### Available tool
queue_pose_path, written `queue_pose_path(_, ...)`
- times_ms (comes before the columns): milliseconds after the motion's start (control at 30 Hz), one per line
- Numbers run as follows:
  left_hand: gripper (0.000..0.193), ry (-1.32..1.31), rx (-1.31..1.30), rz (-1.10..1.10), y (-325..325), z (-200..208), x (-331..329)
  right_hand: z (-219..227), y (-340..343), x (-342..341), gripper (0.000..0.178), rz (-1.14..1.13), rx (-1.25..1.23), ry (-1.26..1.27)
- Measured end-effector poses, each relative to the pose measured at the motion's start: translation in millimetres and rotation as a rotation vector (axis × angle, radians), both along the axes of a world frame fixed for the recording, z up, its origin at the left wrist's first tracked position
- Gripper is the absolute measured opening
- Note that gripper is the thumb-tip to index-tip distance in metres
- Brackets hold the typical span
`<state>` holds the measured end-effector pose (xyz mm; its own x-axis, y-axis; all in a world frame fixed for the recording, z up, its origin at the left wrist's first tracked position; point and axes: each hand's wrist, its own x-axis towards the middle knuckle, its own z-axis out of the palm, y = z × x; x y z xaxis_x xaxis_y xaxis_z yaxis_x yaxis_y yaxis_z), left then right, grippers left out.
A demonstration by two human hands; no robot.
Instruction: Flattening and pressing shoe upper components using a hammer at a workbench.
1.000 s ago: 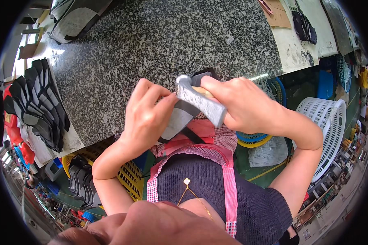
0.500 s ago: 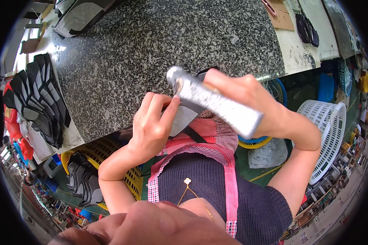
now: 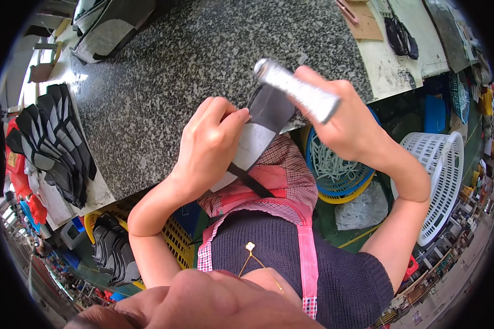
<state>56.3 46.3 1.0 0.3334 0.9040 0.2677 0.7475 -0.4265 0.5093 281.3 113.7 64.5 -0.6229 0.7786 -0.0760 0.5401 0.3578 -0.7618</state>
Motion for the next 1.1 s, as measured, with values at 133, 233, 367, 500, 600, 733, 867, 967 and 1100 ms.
queue_pose_path(133,0.015,-0.083,0.006,-0.043,26,-1,10,-11,-2,12,0.02,-0.008,-0.078,-0.098)
queue_pose_path(233,0.014,-0.33,-0.406,0.044,33,9,0,-25,-6,12,0.019,-0.011,0.105,0.027)
queue_pose_path(367,0.015,-0.356,-0.358,0.06,19,9,-6,-31,4,18,0.02,0.001,0.036,-0.003)
queue_pose_path(500,0.021,-0.095,-0.123,-0.042,7,10,0,-6,13,14,0.019,0.06,0.055,0.006)
queue_pose_path(600,0.029,0.024,-0.075,-0.09,5,10,3,8,-7,12,0.025,-0.038,0.019,0.138)
queue_pose_path(733,0.021,0.117,-0.005,-0.15,6,12,4,-2,6,9,0.014,0.086,-0.169,-0.116)
queue_pose_path(867,0.02,0.129,0.016,-0.14,4,12,2,8,-8,2,0.018,-0.042,-0.037,0.078)
queue_pose_path(967,0.02,-0.149,-0.079,-0.062,6,6,-6,-15,-15,4,0.021,0.151,-0.113,-0.114)
queue_pose_path(1100,0.019,-0.416,-0.553,0.106,-3,18,-27,-16,-13,5,0.015,0.055,-0.162,-0.067)
